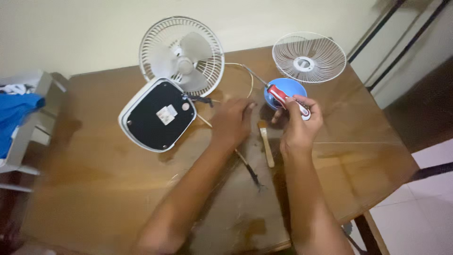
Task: The person uses a screwdriver to remove screws from the base of a white table fan. They remove the back cover, exposing the internal wiring, and continue to unscrew components inside the base.
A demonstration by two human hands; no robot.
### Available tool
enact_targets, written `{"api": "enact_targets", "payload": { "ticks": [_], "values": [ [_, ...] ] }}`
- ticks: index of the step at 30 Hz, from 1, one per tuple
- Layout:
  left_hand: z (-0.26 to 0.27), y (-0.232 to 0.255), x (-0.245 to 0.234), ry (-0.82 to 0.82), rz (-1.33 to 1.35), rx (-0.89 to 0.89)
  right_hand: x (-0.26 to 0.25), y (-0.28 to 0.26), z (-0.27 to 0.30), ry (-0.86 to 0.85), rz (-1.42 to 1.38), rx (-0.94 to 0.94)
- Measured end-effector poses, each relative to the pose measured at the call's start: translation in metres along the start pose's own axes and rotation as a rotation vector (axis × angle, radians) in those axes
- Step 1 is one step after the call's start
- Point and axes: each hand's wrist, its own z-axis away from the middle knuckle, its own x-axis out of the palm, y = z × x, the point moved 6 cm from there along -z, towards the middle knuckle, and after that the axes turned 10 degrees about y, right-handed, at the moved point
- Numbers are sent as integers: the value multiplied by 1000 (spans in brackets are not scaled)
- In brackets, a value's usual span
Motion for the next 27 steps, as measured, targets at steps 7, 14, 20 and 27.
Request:
{"api": "enact_targets", "payload": {
  "ticks": [7, 14, 20, 27],
  "values": [
    [3, -6, -105, 178, -37, 165, 31, 12, 35, -242, 91, 1],
    [27, -31, -175, 417, -423, 191, 56, 24, 71, -426, 199, -3],
    [39, -67, -201, 580, -336, -45, 71, 14, 102, -552, 291, -158],
    [43, -110, -193, 473, 149, -348, 95, -2, 142, -680, 329, -324]
  ]
}}
